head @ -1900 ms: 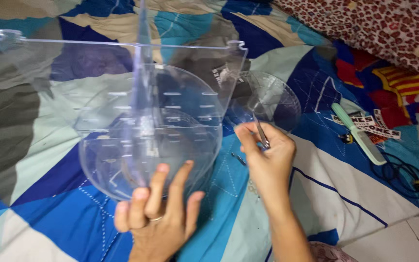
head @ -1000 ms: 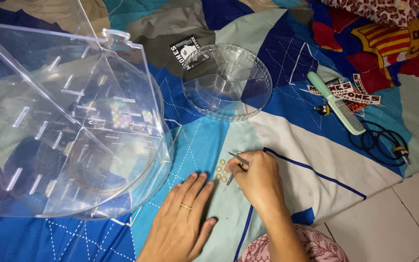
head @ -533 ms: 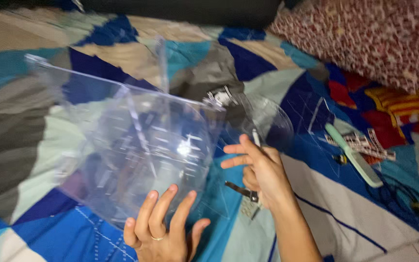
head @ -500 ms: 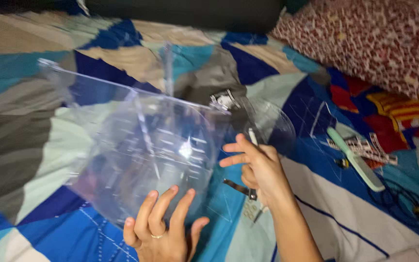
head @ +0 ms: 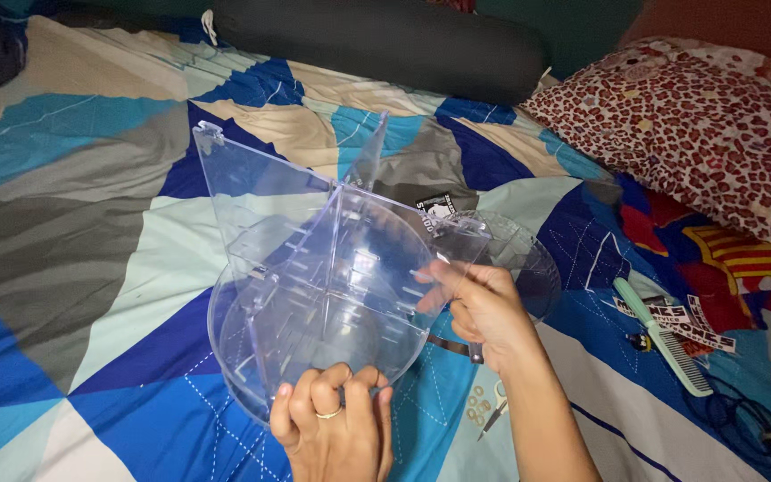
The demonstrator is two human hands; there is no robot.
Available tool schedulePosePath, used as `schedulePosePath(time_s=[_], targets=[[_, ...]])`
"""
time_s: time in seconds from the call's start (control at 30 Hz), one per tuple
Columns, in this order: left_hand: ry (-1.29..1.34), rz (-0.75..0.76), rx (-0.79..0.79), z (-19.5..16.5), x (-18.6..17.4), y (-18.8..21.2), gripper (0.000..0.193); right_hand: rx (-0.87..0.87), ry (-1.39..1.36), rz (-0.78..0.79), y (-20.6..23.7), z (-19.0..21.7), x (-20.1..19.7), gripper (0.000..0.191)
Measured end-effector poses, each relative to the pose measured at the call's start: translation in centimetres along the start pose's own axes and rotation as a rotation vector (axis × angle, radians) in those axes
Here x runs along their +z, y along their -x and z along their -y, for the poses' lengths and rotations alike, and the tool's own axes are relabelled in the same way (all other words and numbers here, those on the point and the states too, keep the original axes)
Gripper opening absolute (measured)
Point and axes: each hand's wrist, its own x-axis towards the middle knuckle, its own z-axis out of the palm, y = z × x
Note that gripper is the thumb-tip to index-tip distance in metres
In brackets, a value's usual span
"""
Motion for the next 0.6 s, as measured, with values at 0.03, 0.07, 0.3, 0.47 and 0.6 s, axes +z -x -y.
schedulePosePath(time_s=[0.03, 0.07, 0.3, 0.47, 0.6], targets=[[0.004, 0.009, -0.004, -0.1, -0.1, 0.0, 0.018, -0.001, 0.003, -0.002, 0.1, 0.0, 0.0, 0.031], [0.007, 0.019, -0.008, -0.1, -0.1, 0.0, 0.019, -0.005, 0.004, -0.004, 0.0, 0.1, 0.1, 0.031], [0.012, 0.084, -0.051, 0.8, -0.8, -1.2, 0.035, -0.012, -0.083, 0.002, 0.9, 0.0, 0.5, 0.027], [0.122, 0.069, -0.033, 3.0, -2.6, -2.8, 0.025, 0.091, -0.167, -0.041, 3.0, -0.8, 1.4, 0.025], [0.139, 0.016, -0.078, 4.6, -3.4, -4.0, 0.015, 0.102, -0.229, -0.040, 4.8, -1.7, 2.0, 0.023]])
